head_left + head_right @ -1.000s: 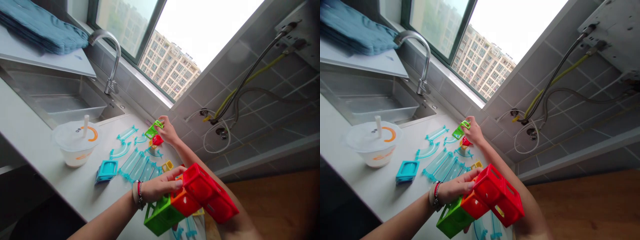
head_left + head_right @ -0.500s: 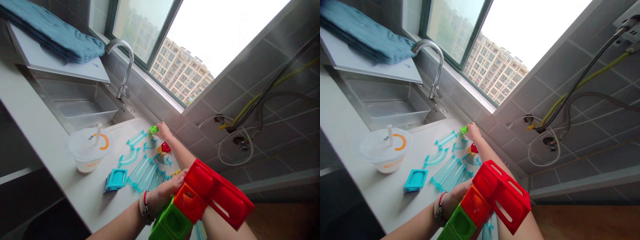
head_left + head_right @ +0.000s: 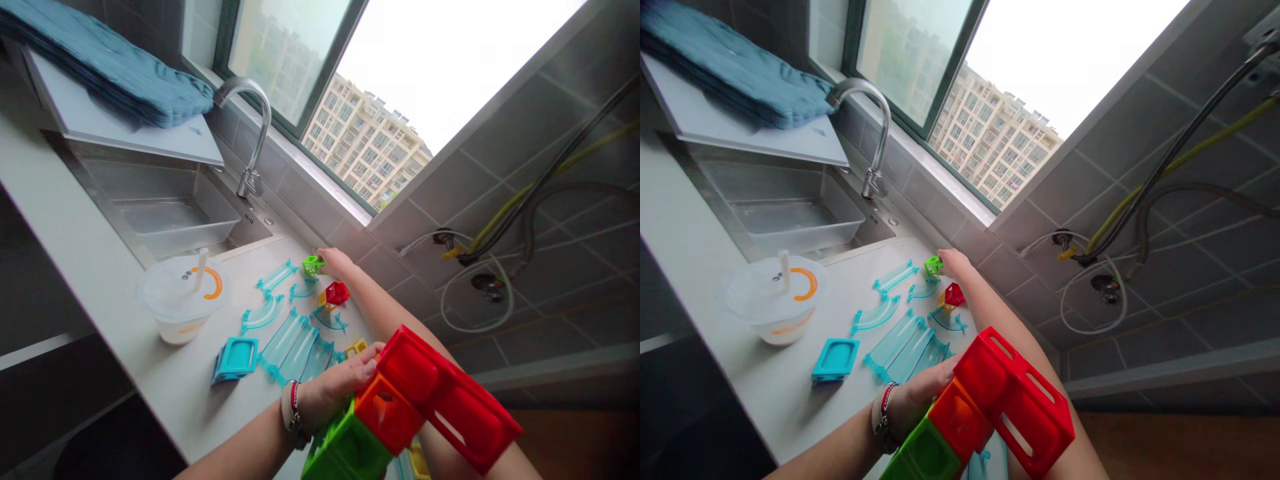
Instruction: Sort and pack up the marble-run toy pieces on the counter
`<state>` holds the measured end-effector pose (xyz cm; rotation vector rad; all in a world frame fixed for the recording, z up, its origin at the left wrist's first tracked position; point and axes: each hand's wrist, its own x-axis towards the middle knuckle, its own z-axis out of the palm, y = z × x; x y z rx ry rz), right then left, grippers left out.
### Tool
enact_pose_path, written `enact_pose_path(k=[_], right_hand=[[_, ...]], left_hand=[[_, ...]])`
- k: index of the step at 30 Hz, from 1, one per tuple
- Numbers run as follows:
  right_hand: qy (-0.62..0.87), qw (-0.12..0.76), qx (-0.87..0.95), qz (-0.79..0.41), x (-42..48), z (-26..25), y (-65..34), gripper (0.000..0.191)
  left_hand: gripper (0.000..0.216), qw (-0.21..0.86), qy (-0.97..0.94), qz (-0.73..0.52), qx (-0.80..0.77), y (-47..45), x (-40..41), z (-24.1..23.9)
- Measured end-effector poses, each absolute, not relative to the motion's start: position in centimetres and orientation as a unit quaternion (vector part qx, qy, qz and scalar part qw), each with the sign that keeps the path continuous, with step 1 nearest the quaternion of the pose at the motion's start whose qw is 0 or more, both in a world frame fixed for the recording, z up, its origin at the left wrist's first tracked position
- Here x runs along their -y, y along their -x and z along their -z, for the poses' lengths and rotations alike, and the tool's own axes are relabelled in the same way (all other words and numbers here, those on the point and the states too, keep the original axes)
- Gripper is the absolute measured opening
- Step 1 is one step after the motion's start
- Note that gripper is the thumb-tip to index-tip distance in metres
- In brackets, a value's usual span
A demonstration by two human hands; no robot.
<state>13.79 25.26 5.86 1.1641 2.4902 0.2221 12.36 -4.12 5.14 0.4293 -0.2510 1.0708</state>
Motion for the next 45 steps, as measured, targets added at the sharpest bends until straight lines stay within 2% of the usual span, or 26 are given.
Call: enact_pose_path(k=[4, 7, 15, 20, 26, 33, 38, 42, 45], right_hand=[[-0.401, 0.224, -0.883, -0.094, -25.2, -6.2, -13.0, 0.033], [-0.394, 0.241, -0.880, -0.108, -24.9, -6.6, -13.2, 0.032], [-0.389, 0.209, -0.883, -0.158, -23.6, -7.4, -14.2, 0.036], [-0.416, 0.145, -0.880, -0.177, -23.2, -8.3, -14.8, 0.026], [-0.476, 0.051, -0.860, -0.175, -22.2, -9.5, -16.7, 0.036], [-0.496, -0.037, -0.857, -0.135, -21.0, -9.8, -17.3, 0.022], [-0.493, -0.109, -0.858, -0.089, -19.8, -12.3, -18.4, 0.023], [-0.495, -0.147, -0.855, -0.049, -15.2, -15.2, -22.1, 0.020], [-0.514, -0.161, -0.842, -0.022, -8.8, -16.5, -25.9, 0.022]], left_hand=[[0.054, 0.825, -0.195, -0.522, 0.093, -12.2, 3.9, -5.2], [0.058, 0.828, -0.193, -0.518, 0.096, -12.1, 3.8, -5.0], [0.064, 0.857, -0.195, -0.458, 0.131, -11.8, 3.7, -4.9], [0.057, 0.848, -0.192, -0.479, 0.118, -11.4, 4.0, -5.7], [0.052, 0.863, -0.193, -0.455, 0.104, -11.2, 4.1, -5.7], [0.054, 0.864, -0.208, -0.445, 0.113, -12.0, 4.4, -4.8], [0.052, 0.873, -0.216, -0.421, 0.119, -11.9, 4.6, -4.4], [0.051, 0.887, -0.228, -0.375, 0.139, -11.3, 4.2, -4.1], [0.046, 0.883, -0.214, -0.395, 0.137, -10.3, 3.9, -4.6]])
